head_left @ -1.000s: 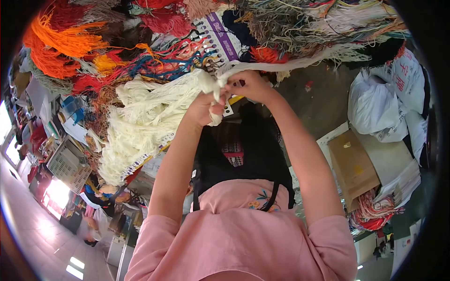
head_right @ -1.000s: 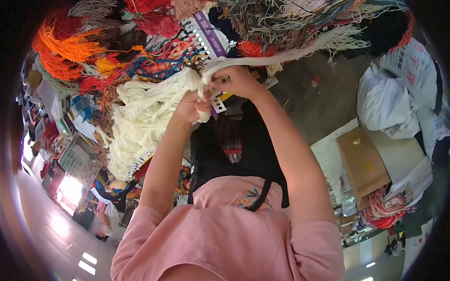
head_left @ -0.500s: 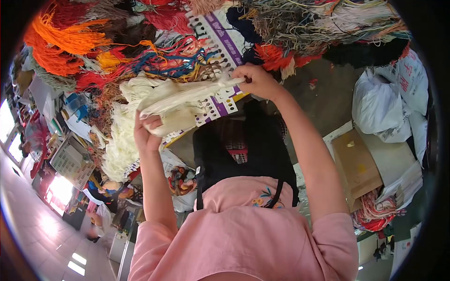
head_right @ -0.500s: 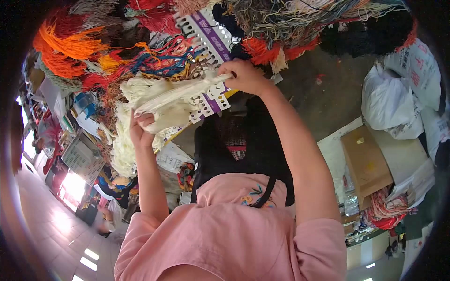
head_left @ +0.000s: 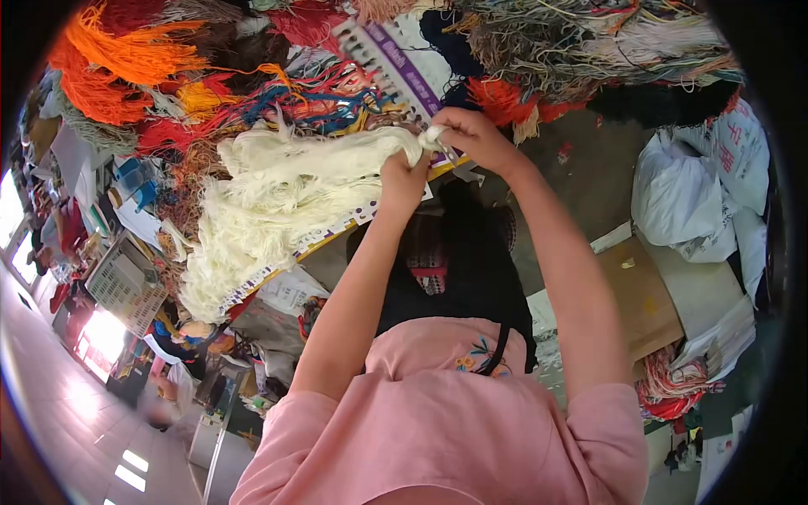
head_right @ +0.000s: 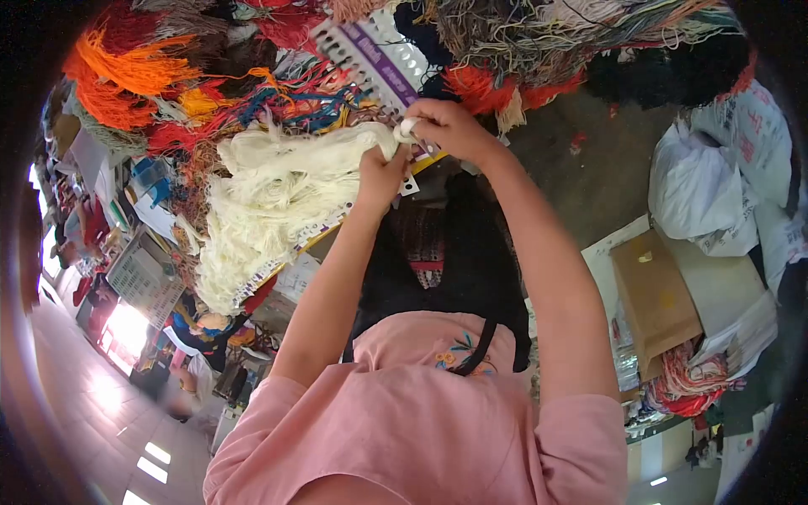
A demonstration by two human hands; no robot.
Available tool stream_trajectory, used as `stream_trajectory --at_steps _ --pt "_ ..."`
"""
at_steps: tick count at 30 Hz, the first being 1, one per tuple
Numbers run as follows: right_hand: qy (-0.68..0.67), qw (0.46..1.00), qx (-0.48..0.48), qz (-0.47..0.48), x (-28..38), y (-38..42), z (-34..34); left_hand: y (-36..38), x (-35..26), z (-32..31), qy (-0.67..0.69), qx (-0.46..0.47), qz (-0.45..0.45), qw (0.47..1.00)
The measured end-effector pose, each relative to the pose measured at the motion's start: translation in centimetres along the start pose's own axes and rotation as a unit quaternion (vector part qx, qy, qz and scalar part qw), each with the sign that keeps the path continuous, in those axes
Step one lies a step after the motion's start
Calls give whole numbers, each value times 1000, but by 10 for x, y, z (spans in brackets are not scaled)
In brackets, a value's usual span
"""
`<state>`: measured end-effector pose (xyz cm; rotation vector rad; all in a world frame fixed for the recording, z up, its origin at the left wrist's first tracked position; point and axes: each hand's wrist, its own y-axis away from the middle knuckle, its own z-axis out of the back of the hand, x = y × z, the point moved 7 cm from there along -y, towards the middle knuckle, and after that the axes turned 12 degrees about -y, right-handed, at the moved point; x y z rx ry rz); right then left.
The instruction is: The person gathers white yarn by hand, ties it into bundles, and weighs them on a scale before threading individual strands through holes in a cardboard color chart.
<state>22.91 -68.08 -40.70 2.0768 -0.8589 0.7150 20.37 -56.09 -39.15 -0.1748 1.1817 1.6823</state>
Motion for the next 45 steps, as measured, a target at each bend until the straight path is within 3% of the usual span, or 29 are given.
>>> stream_trajectory --at_steps 4,5,6,7,8,10,12,15,17,18,19,22,24,25,27,28,30,31,32,33,34,35,37,38,40,42,43,44,45 --pt "9 999 -5 31 -2 -4 -4 -14 24 -4 1 55 69 996" --pt "98 993 -7 72 6 -2 -9 -14 27 6 -14 71 96 993" --pt "188 976 -11 113 16 1 -14 -5 36 15 95 99 167 976" --pt "334 941 -42 39 12 2 -13 15 28 39 110 56 290 949" --pt "335 940 -46 39 12 2 -15 22 50 47 214 129 269 930" --pt "427 898 -63 87 16 3 -23 55 78 82 352 139 308 873" --pt "442 891 -72 72 17 2 -26 82 94 138 281 32 343 896" --pt "438 891 -89 84 14 2 -29 101 67 183 323 86 284 899" --pt "459 878 -98 96 16 2 -33 99 63 217 264 -41 263 927" --pt "453 882 -99 85 14 1 -33 100 79 250 257 -66 177 948" --pt "462 879 -94 69 14 0 -33 113 83 289 222 -203 229 926" --pt "475 874 -93 48 13 -4 -33 182 63 360 73 -287 256 920" --pt "499 861 -91 19 17 -6 -40 225 56 362 48 -242 198 949" --pt "515 852 -94 7 20 -6 -48 241 49 346 -9 -197 260 945" --pt "555 802 -95 198 29 -4 -84 259 28 295 -124 -54 274 952" --pt "504 835 -56 214 29 -3 -118 271 34 262 -132 50 322 936" --pt "425 872 125 208 65 30 -246 278 20 208 -236 208 74 946" --pt "337 870 227 280 69 54 -300 284 1 198 -258 277 -12 925" --pt "291 870 363 164 52 67 -345 295 -8 199 -240 327 -16 914" --pt "238 869 390 190 36 96 -372 300 -4 212 -205 263 -35 942" --pt "197 849 491 9 25 116 -393 312 8 231 -170 198 -54 964" --pt "180 821 476 -260 1 130 -392 322 37 251 -106 149 -18 983" --pt "240 746 527 -330 1 141 -400 339 53 315 -104 95 233 962" --pt "319 776 449 -308 10 132 -400 349 99 332 -254 45 266 929" --pt "434 743 484 -161 -2 125 -410 352 147 329 -443 33 268 855" --pt "435 733 499 -157 -13 124 -426 324 150 301 -290 -55 135 946" --pt "463 751 463 -87 -8 116 -437 316 109 295 -148 -98 18 984" --pt "487 762 426 -16 0 108 -447 294 122 243 -134 76 -143 978" --pt "472 789 393 3 23 100 -457 294 123 251 -133 62 -148 978"
